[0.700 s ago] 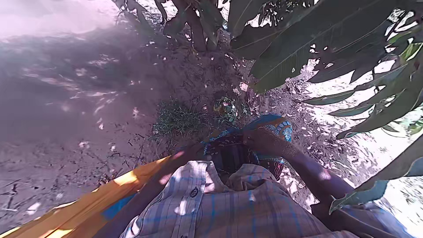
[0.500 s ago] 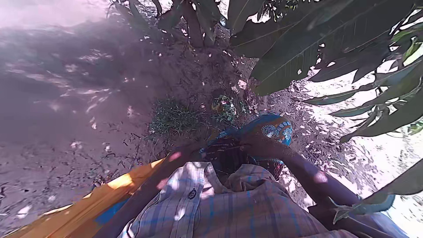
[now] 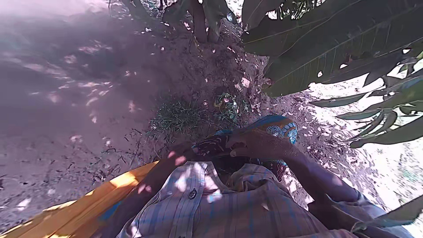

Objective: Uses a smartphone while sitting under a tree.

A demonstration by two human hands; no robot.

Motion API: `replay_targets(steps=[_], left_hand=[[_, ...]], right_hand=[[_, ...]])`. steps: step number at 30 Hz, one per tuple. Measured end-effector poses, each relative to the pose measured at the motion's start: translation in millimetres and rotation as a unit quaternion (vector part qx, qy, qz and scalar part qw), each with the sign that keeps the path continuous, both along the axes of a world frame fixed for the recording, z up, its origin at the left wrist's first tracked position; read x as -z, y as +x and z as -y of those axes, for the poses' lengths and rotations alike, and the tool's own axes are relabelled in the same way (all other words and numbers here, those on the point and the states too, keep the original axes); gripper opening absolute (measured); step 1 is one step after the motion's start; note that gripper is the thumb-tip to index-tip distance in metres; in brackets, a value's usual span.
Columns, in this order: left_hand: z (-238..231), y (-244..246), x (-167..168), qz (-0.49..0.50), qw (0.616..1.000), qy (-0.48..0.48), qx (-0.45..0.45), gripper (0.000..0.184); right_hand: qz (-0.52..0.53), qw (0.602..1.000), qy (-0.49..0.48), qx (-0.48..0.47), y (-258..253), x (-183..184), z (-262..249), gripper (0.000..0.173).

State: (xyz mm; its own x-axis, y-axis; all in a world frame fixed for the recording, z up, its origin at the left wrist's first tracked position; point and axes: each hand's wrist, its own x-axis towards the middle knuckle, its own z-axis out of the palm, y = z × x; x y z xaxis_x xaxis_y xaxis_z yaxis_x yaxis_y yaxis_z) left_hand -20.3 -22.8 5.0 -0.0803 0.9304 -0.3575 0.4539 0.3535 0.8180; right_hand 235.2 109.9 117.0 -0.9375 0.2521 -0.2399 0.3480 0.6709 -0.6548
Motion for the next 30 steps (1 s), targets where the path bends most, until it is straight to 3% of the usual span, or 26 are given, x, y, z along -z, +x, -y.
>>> replay_targets(steps=[2, 4, 6, 7, 8, 9, 10, 12, 14, 17, 20, 24, 28, 30], left_hand=[[8.4, 2.4, 3.9, 0.051, 0.997, 0.038, -0.052, 0.021], [10.5, 4.1, 1.9, 0.112, 0.989, 0.028, -0.093, 0.019], [13.1, 4.3, 3.0, 0.108, 0.988, 0.028, -0.107, 0.02], [15.6, 4.6, 3.5, 0.104, 0.988, 0.032, -0.106, 0.02], [17.7, 4.9, 3.6, 0.107, 0.988, 0.04, -0.108, 0.019], [18.9, 5.4, 4.1, 0.108, 0.987, 0.053, -0.111, 0.019], [18.8, 6.2, 5.7, 0.107, 0.985, 0.075, -0.115, 0.017], [17.6, 5.8, 14.9, 0.092, 0.98, 0.125, -0.126, 0.013], [17.4, 4.2, 31.4, 0.083, 0.971, 0.182, -0.13, 0.011], [19.2, 3.4, 30.8, 0.071, 0.975, 0.166, -0.131, 0.014], [17.2, -2.3, 19.1, 0.084, 0.979, 0.175, -0.061, 0.021], [15.6, 14.8, -42.0, 0.148, 0.951, 0.238, -0.129, 0.047], [9.9, 14.7, -87.9, 0.24, 0.893, 0.261, -0.276, 0.056], [7.6, 9.8, -96.7, 0.275, 0.852, 0.3, -0.331, 0.051]], right_hand=[[0.044, 0.997, 0.021, -0.059, -19.1, 10.4, 7.3, 0.033], [0.059, 0.99, 0.087, -0.097, -36.3, 55.5, 8.5, 0.036], [-0.073, 0.97, 0.206, -0.103, -43.3, 133.7, -0.3, 0.039], [-0.133, 0.956, 0.245, -0.09, -42.6, 150.3, -1.6, 0.04], [0.002, 0.975, 0.203, -0.09, -41.1, 112.3, 5.1, 0.04], [0.068, 0.981, 0.164, -0.08, -39.7, 80.7, 8.1, 0.039], [0.106, 0.987, 0.107, -0.063, -34.3, 45.6, 10.3, 0.038], [0.121, 0.99, 0.056, -0.034, -21.9, 10.3, 5.2, 0.037], [0.075, 0.997, 0.031, -0.006, -7.0, 4.8, -8.5, 0.035], [-0.036, 0.995, -0.052, 0.08, 13.4, 2.1, -25.2, 0.027], [-0.17, 0.957, -0.15, 0.183, 15.5, -1.3, -26.5, 0.017], [-0.276, 0.9, -0.208, 0.266, -24.7, -12.5, -11.4, 0.016], [-0.355, 0.847, -0.26, 0.297, -93.3, -11.3, 7.7, 0.017], [-0.388, 0.831, -0.277, 0.285, -122.8, -6.2, 14.4, 0.018]])
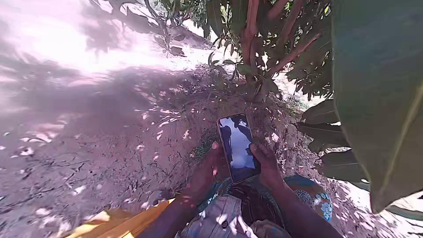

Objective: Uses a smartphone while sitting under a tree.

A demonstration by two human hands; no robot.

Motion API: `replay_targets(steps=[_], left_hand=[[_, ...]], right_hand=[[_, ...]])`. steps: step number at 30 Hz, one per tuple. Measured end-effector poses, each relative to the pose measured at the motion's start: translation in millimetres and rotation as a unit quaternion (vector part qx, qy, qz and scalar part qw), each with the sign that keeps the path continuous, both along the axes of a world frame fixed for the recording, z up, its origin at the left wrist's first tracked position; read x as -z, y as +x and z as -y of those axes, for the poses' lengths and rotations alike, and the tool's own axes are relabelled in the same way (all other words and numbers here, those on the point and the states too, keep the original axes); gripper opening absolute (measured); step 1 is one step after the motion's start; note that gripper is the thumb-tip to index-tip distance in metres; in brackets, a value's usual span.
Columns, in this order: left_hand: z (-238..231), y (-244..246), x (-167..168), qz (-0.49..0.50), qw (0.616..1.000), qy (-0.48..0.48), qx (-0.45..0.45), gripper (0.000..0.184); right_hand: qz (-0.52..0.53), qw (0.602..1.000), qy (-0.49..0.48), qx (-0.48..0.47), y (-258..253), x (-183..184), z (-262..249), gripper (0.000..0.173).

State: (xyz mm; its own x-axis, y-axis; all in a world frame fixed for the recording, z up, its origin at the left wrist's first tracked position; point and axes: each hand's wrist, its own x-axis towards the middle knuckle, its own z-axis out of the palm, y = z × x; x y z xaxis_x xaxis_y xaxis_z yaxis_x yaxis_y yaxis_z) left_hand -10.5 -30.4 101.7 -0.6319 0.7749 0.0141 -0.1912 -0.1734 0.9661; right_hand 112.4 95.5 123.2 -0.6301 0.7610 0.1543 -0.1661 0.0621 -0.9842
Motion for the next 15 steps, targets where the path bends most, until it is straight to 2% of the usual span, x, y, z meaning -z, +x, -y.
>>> replay_targets(steps=[3, 7, 9, 10, 12, 15], left_hand=[[-0.7, -12.0, 9.3, 0.06, 0.992, 0.112, 0.002, 0.042], [8.9, -31.5, 36.8, 0.145, 0.971, 0.191, 0.027, 0.04], [12.8, -40.7, 50.7, 0.133, 0.972, 0.192, 0.022, 0.041], [14.1, -40.8, 47.2, 0.125, 0.98, 0.157, 0.001, 0.042], [19.2, -46.3, 53.4, 0.155, 0.981, 0.117, -0.016, 0.043], [25.1, -54.1, 67.8, 0.198, 0.972, 0.127, 0.004, 0.038]], right_hand=[[-0.055, 0.998, 0.012, -0.026, -32.6, 14.8, 5.4, 0.019], [-0.072, 0.995, -0.001, -0.068, -59.4, 45.7, 8.7, 0.019], [-0.066, 0.994, -0.021, -0.085, -66.7, 59.0, 9.7, 0.017], [-0.059, 0.994, -0.026, -0.093, -69.5, 64.0, 10.1, 0.017], [-0.047, 0.992, -0.038, -0.11, -72.8, 73.5, 9.8, 0.016], [-0.046, 0.989, -0.046, -0.131, -76.5, 85.8, 8.5, 0.015]])
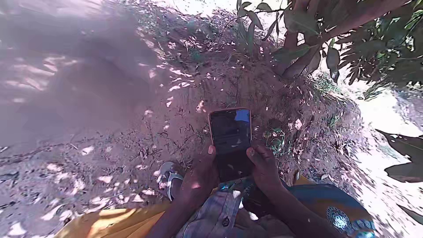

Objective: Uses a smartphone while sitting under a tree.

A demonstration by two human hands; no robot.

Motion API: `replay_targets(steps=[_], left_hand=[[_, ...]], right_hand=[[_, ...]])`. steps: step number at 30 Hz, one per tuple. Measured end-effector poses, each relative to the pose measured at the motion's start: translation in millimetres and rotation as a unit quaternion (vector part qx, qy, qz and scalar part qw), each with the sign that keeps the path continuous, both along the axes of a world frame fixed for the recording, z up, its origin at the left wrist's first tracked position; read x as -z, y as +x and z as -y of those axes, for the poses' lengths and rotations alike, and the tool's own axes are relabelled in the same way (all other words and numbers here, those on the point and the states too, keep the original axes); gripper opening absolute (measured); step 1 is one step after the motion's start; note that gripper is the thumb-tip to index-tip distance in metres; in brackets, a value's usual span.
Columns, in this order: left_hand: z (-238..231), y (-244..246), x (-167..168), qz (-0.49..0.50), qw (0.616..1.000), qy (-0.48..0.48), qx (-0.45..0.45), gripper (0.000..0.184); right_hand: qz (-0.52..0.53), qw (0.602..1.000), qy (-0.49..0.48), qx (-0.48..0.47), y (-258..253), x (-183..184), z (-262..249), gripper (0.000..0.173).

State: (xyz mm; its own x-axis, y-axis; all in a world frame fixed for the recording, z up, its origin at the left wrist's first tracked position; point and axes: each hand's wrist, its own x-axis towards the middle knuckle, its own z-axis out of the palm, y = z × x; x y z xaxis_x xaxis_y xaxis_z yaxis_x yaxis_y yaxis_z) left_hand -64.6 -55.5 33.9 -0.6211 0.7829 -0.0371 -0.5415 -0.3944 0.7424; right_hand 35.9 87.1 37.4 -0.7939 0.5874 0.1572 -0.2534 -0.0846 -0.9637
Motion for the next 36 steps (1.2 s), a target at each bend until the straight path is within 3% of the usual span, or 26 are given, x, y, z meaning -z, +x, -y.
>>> replay_targets(steps=[5, 14, 25, 36], left_hand=[[6.7, -3.1, 7.0, 0.026, 0.999, 0.011, 0.018, 0.038], [12.1, 0.7, 3.8, -0.008, 1.0, -0.017, -0.003, 0.044], [4.9, 4.2, 8.4, -0.028, 0.999, 0.002, 0.025, 0.037], [-6.9, 15.1, 4.9, 0.041, 0.997, -0.047, 0.041, 0.041]], right_hand=[[0.008, 0.999, -0.027, -0.016, -0.3, 5.1, 3.9, 0.016], [-0.002, 0.999, -0.028, -0.031, 1.4, 2.3, 8.4, 0.018], [0.01, 0.999, -0.04, -0.024, 11.2, 1.0, 3.0, 0.017], [0.064, 0.997, -0.048, -0.013, 31.1, 0.3, -7.2, 0.02]])
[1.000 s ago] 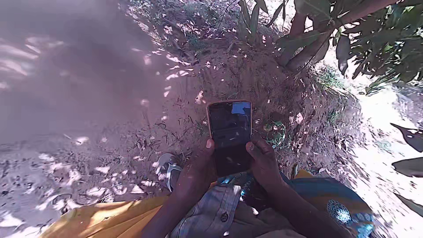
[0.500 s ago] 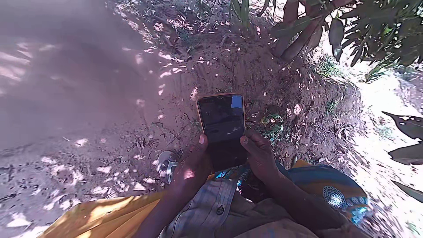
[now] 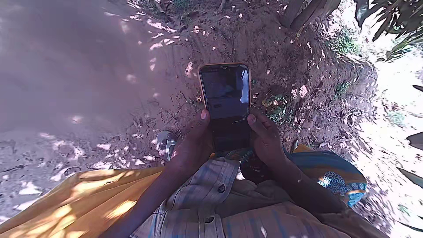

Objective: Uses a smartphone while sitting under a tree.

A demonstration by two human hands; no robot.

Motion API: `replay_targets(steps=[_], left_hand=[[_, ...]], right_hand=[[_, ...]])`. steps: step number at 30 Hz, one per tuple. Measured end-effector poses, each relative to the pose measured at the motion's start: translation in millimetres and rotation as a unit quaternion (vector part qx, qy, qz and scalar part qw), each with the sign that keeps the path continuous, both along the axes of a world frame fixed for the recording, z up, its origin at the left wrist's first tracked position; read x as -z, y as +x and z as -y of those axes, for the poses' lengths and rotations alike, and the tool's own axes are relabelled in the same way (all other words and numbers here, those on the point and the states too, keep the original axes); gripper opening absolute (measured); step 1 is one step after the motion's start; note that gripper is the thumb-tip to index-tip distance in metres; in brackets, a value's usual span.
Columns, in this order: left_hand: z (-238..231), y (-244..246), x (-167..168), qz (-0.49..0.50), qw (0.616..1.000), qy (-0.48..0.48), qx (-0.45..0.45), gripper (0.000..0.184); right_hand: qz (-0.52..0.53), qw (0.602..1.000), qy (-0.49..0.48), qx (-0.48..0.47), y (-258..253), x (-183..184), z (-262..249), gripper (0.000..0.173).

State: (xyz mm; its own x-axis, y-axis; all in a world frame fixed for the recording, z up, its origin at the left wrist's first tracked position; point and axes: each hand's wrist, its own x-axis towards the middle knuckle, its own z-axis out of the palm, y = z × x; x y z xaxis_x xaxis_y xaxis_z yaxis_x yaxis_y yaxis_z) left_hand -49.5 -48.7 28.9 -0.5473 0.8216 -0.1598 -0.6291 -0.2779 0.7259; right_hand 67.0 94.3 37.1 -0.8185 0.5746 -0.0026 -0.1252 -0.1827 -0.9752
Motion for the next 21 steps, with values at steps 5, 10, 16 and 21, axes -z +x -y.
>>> replay_targets(steps=[5, 10, 16, 21], left_hand=[[-4.3, 0.7, 4.0, 0.0, 0.999, 0.015, 0.03, 0.038], [-8.4, 1.3, 6.9, 0.008, 0.999, 0.026, 0.042, 0.033], [-12.5, 1.9, 5.7, -0.023, 0.999, 0.001, 0.045, 0.037], [-12.0, 4.6, 5.9, -0.037, 0.998, -0.02, 0.039, 0.034]], right_hand=[[0.004, 1.0, -0.005, 0.002, 6.7, 1.6, -5.0, 0.022], [0.003, 1.0, -0.011, -0.002, 9.1, 4.6, -10.4, 0.023], [0.0, 0.999, -0.023, 0.026, 11.2, 7.1, -12.2, 0.023], [0.009, 0.995, 0.072, 0.069, 13.2, -0.4, -18.5, 0.028]])
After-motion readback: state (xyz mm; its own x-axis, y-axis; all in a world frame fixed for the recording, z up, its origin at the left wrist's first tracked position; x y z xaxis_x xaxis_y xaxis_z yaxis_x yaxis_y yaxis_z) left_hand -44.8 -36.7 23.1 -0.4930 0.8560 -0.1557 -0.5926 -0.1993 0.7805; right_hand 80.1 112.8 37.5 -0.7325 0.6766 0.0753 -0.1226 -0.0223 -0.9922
